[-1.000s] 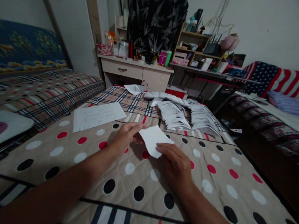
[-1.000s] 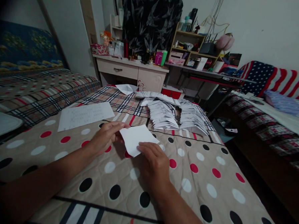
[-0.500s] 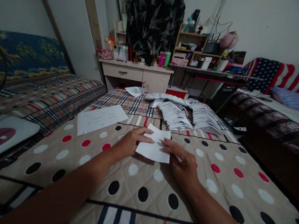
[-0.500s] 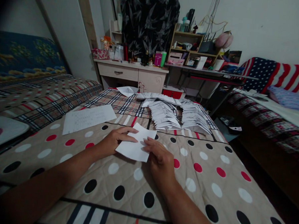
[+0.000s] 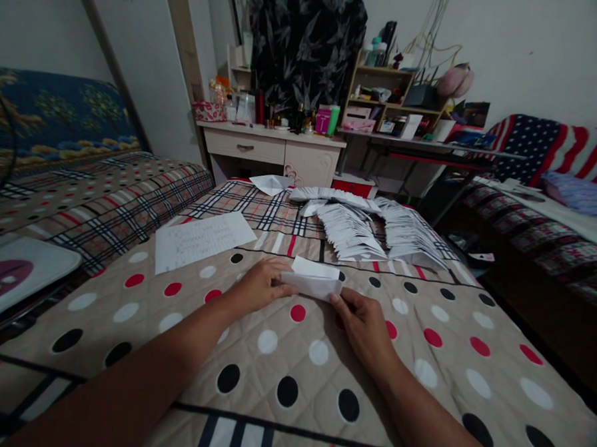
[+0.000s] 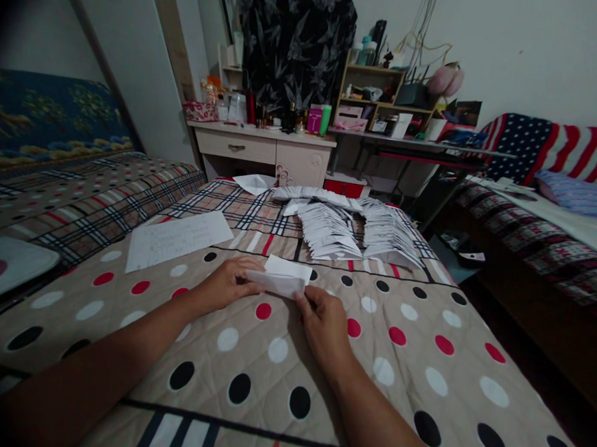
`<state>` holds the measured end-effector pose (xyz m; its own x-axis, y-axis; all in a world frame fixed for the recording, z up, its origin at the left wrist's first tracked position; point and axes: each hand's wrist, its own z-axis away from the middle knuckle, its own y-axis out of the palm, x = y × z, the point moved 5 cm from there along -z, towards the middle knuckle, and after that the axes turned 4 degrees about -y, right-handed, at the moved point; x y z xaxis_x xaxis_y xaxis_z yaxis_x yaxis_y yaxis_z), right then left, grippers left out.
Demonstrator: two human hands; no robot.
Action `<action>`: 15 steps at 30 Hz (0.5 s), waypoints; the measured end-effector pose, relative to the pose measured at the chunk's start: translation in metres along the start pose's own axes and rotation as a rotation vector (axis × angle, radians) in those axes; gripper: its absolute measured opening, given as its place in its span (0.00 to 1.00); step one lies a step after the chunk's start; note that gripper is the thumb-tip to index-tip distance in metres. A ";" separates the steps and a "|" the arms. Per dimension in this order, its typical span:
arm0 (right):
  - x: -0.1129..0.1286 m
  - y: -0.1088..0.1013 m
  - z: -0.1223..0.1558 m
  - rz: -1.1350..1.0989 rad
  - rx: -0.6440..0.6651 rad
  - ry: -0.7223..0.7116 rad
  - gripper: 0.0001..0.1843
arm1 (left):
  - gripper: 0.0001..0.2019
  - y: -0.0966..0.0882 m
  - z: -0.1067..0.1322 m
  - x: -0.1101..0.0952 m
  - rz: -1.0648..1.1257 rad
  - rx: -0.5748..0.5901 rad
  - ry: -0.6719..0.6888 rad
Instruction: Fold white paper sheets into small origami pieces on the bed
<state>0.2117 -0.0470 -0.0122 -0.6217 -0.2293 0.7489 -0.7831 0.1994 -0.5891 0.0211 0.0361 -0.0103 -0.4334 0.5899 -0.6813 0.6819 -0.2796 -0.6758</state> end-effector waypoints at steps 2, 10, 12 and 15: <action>-0.003 -0.004 -0.005 0.070 -0.082 0.008 0.17 | 0.09 0.001 -0.004 0.004 0.038 -0.063 -0.122; -0.009 -0.009 -0.026 0.301 -0.202 0.075 0.12 | 0.10 0.009 -0.013 0.002 -0.154 -0.221 -0.240; -0.011 -0.009 -0.030 0.301 -0.200 0.106 0.11 | 0.10 0.010 -0.013 0.005 -0.178 -0.242 -0.208; -0.020 -0.008 -0.033 0.200 -0.233 0.142 0.11 | 0.06 0.010 -0.013 0.010 -0.123 -0.229 -0.209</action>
<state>0.2307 -0.0127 -0.0120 -0.7418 -0.0316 0.6699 -0.6111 0.4434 -0.6557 0.0316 0.0494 -0.0207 -0.6161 0.4340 -0.6573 0.7213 -0.0244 -0.6922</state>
